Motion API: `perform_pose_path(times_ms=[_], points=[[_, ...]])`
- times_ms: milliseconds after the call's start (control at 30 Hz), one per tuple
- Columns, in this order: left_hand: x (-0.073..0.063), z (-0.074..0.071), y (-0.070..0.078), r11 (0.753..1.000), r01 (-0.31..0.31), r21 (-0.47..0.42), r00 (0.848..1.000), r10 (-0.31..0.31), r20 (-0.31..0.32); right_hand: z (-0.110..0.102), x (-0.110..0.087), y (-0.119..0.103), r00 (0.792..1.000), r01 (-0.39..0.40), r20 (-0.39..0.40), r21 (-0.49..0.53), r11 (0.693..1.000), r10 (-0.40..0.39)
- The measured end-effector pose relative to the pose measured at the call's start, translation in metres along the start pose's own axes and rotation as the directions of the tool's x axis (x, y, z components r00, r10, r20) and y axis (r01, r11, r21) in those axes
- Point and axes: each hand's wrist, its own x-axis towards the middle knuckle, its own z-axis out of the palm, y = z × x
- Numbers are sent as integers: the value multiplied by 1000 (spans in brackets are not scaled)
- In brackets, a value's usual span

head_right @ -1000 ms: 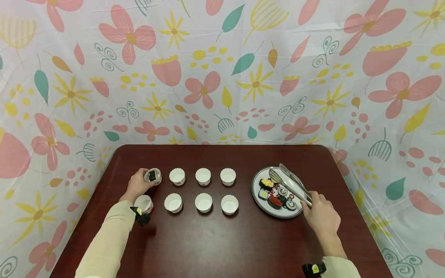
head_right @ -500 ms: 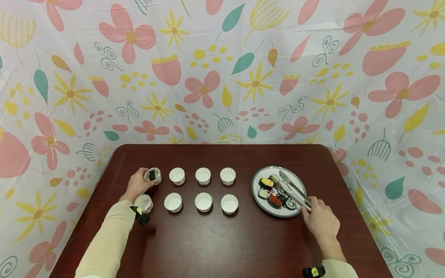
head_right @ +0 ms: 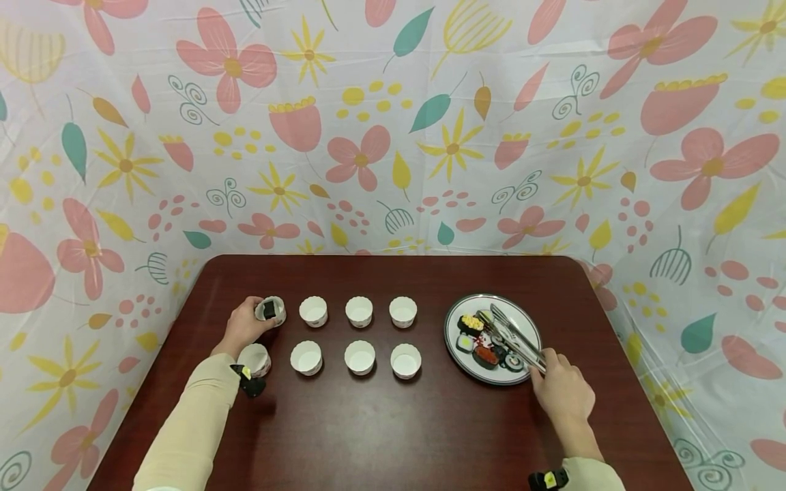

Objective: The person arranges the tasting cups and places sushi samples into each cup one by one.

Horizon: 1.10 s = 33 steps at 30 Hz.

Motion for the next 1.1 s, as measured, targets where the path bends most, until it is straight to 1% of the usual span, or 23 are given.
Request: perform_pose_path(times_ms=[267, 533, 667, 933, 1100], points=[[2, 2, -2, 1000, -3, 1, 1000, 3, 1, 3, 0, -1, 998, 23, -56, -3, 1000, -23], [1, 2, -1, 1000, 1, -4, 1000, -1, 9, 3, 0, -2, 999, 6, -43, -21, 1000, -7], [1, 2, -1, 1000, 4, 2, 1000, -4, 10, 1, 0, -3, 999, 14, -42, -26, 1000, -15], [1, 2, -1, 1000, 11, -1, 1000, -11, 12, -2, -1, -6, 997, 34, -70, -43, 998, -37], [1, 1, -1, 1000, 1, 3, 1000, -1, 10, -3, -2, -7, 996, 35, -83, -57, 998, -40]])
